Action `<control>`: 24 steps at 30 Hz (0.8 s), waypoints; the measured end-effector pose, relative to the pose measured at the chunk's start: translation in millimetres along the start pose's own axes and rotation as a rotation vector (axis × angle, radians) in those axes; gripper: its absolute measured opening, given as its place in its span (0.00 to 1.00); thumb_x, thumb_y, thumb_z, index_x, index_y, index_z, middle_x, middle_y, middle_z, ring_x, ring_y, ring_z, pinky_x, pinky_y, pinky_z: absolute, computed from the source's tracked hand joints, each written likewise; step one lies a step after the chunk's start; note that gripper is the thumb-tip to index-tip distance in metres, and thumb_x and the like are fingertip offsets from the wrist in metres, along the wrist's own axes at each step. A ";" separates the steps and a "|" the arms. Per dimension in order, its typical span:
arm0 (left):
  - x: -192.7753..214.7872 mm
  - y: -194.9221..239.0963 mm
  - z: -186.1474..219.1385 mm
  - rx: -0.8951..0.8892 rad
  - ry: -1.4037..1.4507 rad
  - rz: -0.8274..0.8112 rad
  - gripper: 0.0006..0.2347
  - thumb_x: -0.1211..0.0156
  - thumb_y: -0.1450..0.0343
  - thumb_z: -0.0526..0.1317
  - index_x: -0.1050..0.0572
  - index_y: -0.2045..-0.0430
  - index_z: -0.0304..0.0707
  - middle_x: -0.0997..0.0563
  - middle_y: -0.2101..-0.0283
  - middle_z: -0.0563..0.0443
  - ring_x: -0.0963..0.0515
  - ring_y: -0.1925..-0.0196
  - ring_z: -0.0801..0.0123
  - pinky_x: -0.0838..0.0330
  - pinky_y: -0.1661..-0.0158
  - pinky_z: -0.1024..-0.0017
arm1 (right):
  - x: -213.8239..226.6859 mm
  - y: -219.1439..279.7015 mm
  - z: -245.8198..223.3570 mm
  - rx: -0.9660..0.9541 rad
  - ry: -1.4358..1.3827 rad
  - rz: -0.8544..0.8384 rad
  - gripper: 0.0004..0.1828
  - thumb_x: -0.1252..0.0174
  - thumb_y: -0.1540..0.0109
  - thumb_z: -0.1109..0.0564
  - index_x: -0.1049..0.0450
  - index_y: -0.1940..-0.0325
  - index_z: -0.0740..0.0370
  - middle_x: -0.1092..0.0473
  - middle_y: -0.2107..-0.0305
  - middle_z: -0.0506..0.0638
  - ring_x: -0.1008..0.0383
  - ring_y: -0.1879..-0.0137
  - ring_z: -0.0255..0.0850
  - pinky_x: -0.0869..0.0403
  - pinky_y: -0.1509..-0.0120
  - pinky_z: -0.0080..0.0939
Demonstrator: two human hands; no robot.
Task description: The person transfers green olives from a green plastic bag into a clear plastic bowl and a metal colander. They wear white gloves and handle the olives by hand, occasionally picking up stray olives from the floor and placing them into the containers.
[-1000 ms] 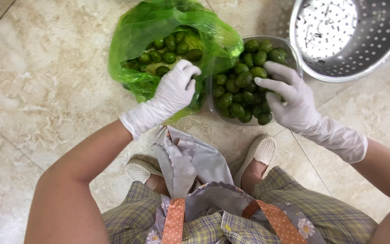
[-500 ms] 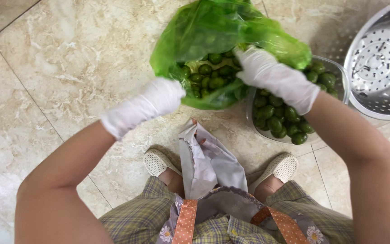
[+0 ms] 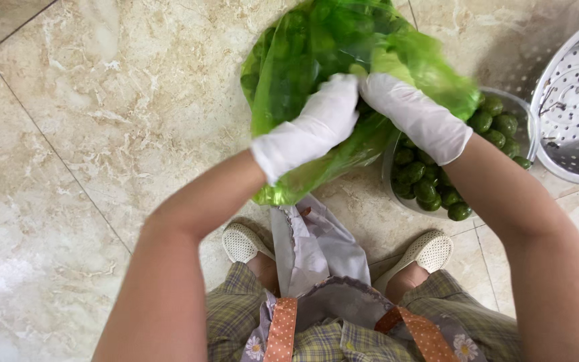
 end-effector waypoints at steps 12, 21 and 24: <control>-33.6 -5.9 -100.3 0.396 0.152 -0.043 0.62 0.16 0.46 0.46 0.69 0.26 0.48 0.56 0.28 0.16 0.54 0.25 0.28 0.54 0.29 0.50 | -10.8 -3.7 -28.9 -0.241 -0.676 -0.237 0.45 0.64 0.36 0.21 0.55 0.20 0.42 0.56 0.26 0.56 0.52 0.24 0.56 0.34 0.32 0.63; -32.9 -0.9 -112.4 0.109 0.516 0.309 0.52 0.14 0.51 0.40 0.46 0.32 0.41 0.33 0.34 0.32 0.35 0.32 0.39 0.37 0.35 0.57 | -40.6 3.2 -71.7 -0.334 -1.274 -0.411 0.46 0.46 0.47 0.26 0.43 0.27 0.37 0.39 0.37 0.49 0.35 0.37 0.56 0.23 0.49 0.69; -31.4 9.0 -91.3 0.149 0.597 0.394 0.47 0.16 0.48 0.41 0.41 0.34 0.41 0.29 0.39 0.34 0.28 0.36 0.44 0.31 0.37 0.59 | -20.5 21.7 -72.9 -0.273 -1.205 -0.382 0.42 0.47 0.43 0.26 0.37 0.28 0.43 0.30 0.41 0.49 0.27 0.41 0.51 0.19 0.58 0.54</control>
Point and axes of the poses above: each hand's wrist, its own y-axis away from the middle knuckle, its own x-axis out of the back of the hand, z = x × y, the point moved 1 cm from there along -y, towards the middle knuckle
